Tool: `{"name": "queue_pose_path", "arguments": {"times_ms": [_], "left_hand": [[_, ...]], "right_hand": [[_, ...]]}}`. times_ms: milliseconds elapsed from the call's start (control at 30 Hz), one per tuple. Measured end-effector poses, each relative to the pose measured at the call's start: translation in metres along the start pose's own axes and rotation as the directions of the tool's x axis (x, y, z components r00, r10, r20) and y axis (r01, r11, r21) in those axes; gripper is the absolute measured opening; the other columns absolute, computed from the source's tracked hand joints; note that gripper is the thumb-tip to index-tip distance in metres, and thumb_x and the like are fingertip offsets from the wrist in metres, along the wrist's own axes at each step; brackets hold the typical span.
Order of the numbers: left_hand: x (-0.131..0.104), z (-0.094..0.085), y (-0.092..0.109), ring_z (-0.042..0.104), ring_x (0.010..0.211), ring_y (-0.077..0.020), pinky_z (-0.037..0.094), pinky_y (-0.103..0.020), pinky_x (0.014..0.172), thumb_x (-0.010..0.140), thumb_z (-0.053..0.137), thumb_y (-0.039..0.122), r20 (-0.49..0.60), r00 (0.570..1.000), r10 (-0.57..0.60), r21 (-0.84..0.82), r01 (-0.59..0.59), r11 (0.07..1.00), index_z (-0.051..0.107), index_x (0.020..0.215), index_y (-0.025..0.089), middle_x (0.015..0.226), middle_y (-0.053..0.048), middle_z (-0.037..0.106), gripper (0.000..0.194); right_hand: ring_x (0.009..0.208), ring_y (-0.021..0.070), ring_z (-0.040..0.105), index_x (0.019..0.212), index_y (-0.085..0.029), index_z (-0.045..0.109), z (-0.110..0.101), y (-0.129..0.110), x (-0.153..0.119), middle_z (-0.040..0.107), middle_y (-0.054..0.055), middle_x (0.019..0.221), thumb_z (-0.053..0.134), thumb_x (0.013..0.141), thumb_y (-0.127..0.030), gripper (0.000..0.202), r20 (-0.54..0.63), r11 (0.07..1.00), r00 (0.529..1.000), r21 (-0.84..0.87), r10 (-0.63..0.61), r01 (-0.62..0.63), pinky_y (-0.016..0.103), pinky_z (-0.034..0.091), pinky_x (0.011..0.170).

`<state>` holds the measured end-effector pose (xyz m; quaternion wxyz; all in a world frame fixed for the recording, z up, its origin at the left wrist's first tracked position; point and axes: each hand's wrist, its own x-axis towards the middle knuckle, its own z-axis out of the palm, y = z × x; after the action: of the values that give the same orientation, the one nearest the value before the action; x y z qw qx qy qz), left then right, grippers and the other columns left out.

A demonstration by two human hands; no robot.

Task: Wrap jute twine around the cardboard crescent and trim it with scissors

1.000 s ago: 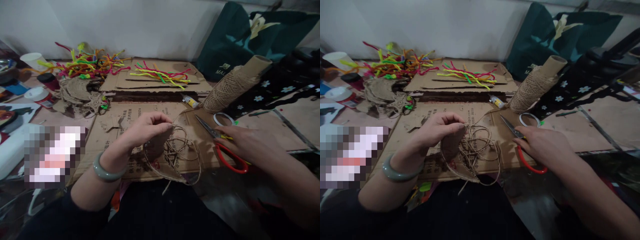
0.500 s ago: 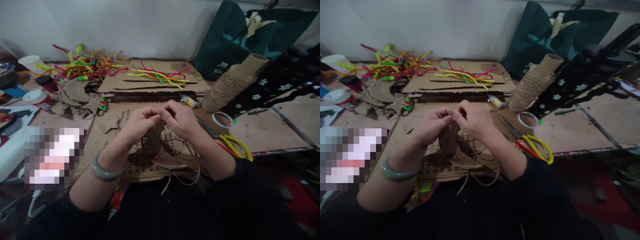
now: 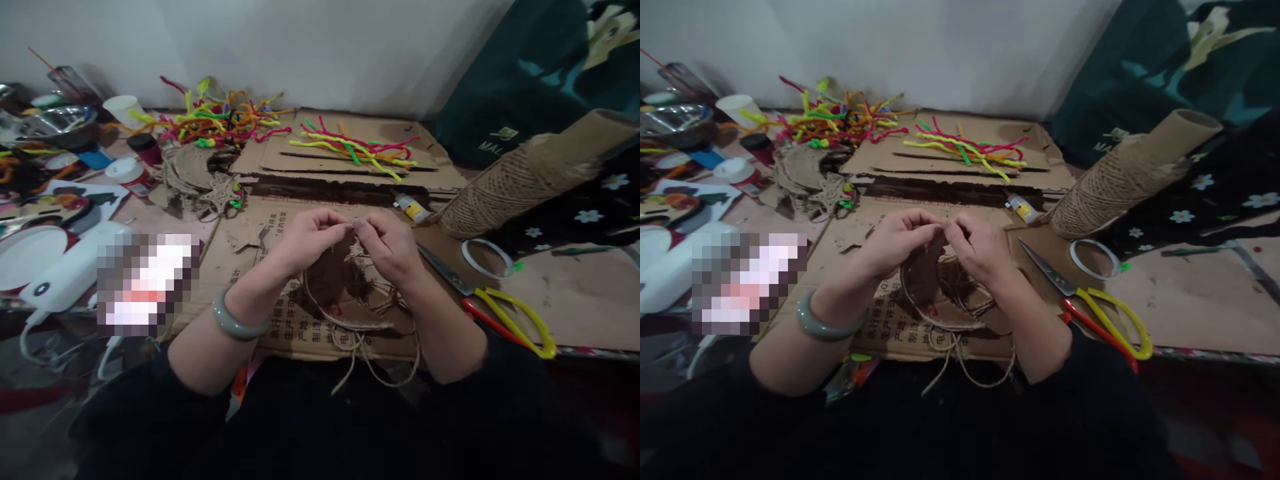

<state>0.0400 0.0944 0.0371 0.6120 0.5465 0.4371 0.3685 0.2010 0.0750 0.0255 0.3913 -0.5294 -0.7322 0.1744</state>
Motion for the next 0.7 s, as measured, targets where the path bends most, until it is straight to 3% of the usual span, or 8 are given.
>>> {"name": "queue_pose_path", "arguments": {"times_ms": [267, 433, 700], "left_hand": [[0.004, 0.002, -0.002, 0.048, 0.049, -0.0047, 0.036, -0.019, 0.049, 0.079, 0.062, 0.013, 0.026, 0.998, -0.063, -0.055, 0.064, 0.996, 0.059, 0.072, 0.014, 0.057, 0.004, 0.057, 0.008], [0.005, 0.003, -0.004, 0.048, 0.051, -0.0046, 0.037, -0.019, 0.052, 0.078, 0.062, 0.012, 0.039, 0.998, -0.04, -0.085, 0.043, 0.995, 0.059, 0.071, 0.014, 0.058, 0.004, 0.056, 0.008], [0.009, 0.002, -0.006, 0.049, 0.055, -0.0038, 0.039, -0.019, 0.056, 0.08, 0.061, 0.008, 0.047, 0.999, -0.019, -0.106, 0.024, 0.994, 0.059, 0.07, 0.013, 0.061, 0.005, 0.057, 0.011]], "right_hand": [[0.05, 0.0121, 0.041, 0.058, -0.023, 0.043, 0.005, 0.004, -0.002, 0.044, -0.003, 0.052, 0.044, 0.09, -0.04, 0.037, 0.014, 0.999, 0.999, 0.018, 0.036, -0.036, 0.028, 0.032, 0.053], [0.048, 0.0111, 0.041, 0.055, -0.023, 0.045, 0.008, 0.008, -0.002, 0.044, -0.003, 0.049, 0.047, 0.088, -0.038, 0.037, -0.031, 0.999, 0.999, 0.041, 0.009, -0.007, 0.026, 0.032, 0.049], [0.048, 0.0112, 0.043, 0.054, -0.022, 0.046, 0.01, 0.018, -0.004, 0.046, -0.003, 0.05, 0.046, 0.092, -0.054, 0.05, -0.049, 0.993, 0.997, 0.099, 0.066, -0.061, 0.026, 0.033, 0.047]]}}
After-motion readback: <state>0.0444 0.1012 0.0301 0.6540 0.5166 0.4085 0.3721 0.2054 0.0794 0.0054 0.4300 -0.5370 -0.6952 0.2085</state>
